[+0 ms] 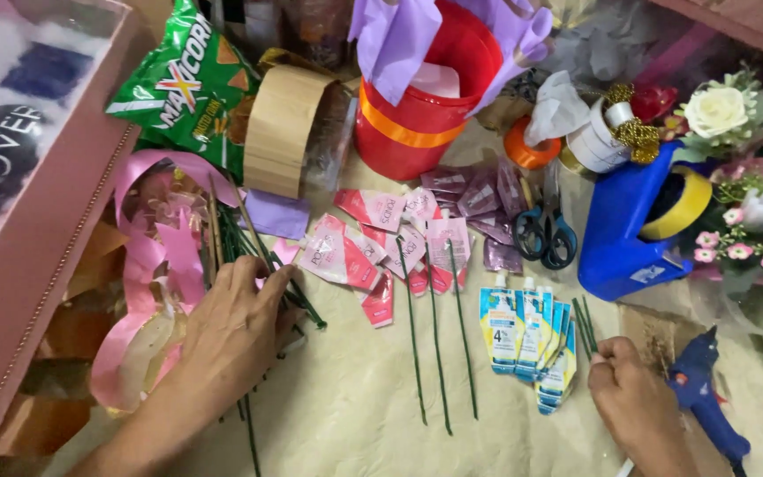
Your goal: The person assembles decorative flower sticks by attaching small pink packets to green stems using adhesive, gathering them into a bundle, and securing the bundle with pink and gold ribbons.
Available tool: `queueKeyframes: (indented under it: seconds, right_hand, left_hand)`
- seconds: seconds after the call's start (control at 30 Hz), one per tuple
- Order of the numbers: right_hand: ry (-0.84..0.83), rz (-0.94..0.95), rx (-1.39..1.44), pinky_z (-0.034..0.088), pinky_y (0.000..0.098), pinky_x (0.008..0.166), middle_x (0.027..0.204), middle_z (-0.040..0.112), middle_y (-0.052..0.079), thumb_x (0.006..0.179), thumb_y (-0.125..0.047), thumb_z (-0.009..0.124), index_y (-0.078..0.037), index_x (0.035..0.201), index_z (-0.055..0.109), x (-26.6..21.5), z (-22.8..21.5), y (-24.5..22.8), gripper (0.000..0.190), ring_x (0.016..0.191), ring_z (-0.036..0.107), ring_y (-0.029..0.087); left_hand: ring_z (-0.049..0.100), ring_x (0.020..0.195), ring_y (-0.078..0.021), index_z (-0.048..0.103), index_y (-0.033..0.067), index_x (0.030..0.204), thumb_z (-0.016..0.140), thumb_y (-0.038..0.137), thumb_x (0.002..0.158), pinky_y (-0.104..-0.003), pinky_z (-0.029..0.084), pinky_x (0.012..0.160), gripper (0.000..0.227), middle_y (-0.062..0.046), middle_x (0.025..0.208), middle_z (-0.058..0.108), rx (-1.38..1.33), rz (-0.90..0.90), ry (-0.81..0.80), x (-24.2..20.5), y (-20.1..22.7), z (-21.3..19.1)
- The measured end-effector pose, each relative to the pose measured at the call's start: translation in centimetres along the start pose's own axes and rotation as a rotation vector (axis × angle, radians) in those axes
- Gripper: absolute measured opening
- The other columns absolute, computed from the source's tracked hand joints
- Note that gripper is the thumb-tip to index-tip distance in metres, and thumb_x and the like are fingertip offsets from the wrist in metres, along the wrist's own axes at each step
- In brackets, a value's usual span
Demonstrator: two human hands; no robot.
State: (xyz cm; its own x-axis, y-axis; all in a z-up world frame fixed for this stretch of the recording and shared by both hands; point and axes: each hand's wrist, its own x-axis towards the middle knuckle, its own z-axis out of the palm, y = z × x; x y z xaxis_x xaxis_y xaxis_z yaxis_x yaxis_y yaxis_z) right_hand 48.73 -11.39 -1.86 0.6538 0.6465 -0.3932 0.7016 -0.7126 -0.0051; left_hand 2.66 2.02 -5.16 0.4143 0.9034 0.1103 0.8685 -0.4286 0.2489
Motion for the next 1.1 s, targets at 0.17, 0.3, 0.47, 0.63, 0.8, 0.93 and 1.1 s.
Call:
queueKeyframes:
  seconds: [0.17, 0.3, 0.47, 0.63, 0.8, 0.93, 1.1]
  right_hand:
    - [-0.004, 0.022, 0.013, 0.051, 0.0488, 0.084, 0.115, 0.077, 0.013, 0.095, -0.031, 0.046, -0.018, 0.123, 0.062, -1.8, -1.0, -1.8, 0.035, 0.105, 0.071, 0.039]
    - [-0.007, 0.065, 0.031, 0.05, 0.0497, 0.087, 0.115, 0.077, 0.014, 0.096, -0.029, 0.046, -0.018, 0.125, 0.062, -1.8, -1.2, -1.7, 0.035, 0.105, 0.071, 0.042]
    - [0.033, 0.042, -0.001, 0.052, 0.0491, 0.085, 0.112, 0.08, 0.009, 0.096, -0.032, 0.049, -0.02, 0.119, 0.067, -0.7, -0.6, 0.1, 0.032, 0.102, 0.073, 0.038]
    - [0.028, 0.048, 0.018, 0.053, 0.0472, 0.088, 0.109, 0.082, 0.003, 0.094, -0.032, 0.053, -0.02, 0.12, 0.069, -0.7, -0.8, 0.2, 0.033, 0.104, 0.074, 0.033]
    - [0.089, 0.039, 0.002, 0.051, 0.0488, 0.09, 0.104, 0.083, 0.008, 0.091, -0.035, 0.056, -0.021, 0.111, 0.071, -0.1, -0.1, 0.6, 0.029, 0.107, 0.072, 0.04]
    - [-0.006, 0.048, -0.139, 0.051, 0.0485, 0.1, 0.131, 0.075, 0.014, 0.094, -0.037, 0.047, -0.019, 0.12, 0.07, 0.0, -1.1, -0.6, 0.039, 0.118, 0.07, 0.042]
    - [0.226, 0.017, -0.441, 0.066, 0.0344, 0.074, 0.108, 0.085, -0.004, 0.105, -0.056, 0.041, -0.041, 0.131, 0.067, 2.0, 1.4, 2.4, 0.04, 0.094, 0.085, 0.026]
  left_hand:
    - [0.058, 0.095, -0.0362, 0.059, 0.0182, 0.13, 0.072, 0.039, 0.089, -0.048, 0.056, 0.057, 0.048, -0.013, 0.109, 0.052, 0.016, 0.018, 0.025, -0.2, 0.0, 0.2]
    - [0.058, 0.101, -0.0343, 0.056, 0.0215, 0.133, 0.068, 0.041, 0.091, -0.047, 0.058, 0.049, 0.048, -0.011, 0.114, 0.052, 0.023, -0.036, -0.044, -0.3, 0.3, -0.4]
    - [0.059, 0.1, -0.0356, 0.057, 0.0221, 0.133, 0.068, 0.044, 0.09, -0.048, 0.058, 0.052, 0.049, -0.012, 0.113, 0.053, 0.035, -0.053, -0.055, -0.1, 0.6, -0.5]
    - [0.059, 0.102, -0.0354, 0.055, 0.0209, 0.136, 0.068, 0.044, 0.09, -0.048, 0.058, 0.047, 0.052, -0.012, 0.117, 0.052, 0.037, -0.072, -0.065, -0.1, 0.8, -0.7]
    - [0.061, 0.098, -0.0359, 0.059, 0.0147, 0.137, 0.07, 0.028, 0.093, -0.047, 0.054, 0.043, 0.047, -0.015, 0.113, 0.054, -0.053, -0.027, 0.122, -0.3, 0.9, -2.1]
    - [0.059, 0.101, -0.0316, 0.06, 0.01, 0.134, 0.067, 0.021, 0.097, -0.047, 0.054, 0.063, 0.039, -0.014, 0.113, 0.058, -0.023, -0.018, 0.214, -1.7, 1.3, -5.5]
    - [0.062, 0.075, -0.0243, 0.062, 0.014, 0.091, 0.069, 0.031, 0.098, -0.042, 0.053, 0.052, 0.02, -0.006, 0.093, 0.061, 0.024, -0.212, 0.24, -5.0, 0.1, -5.1]
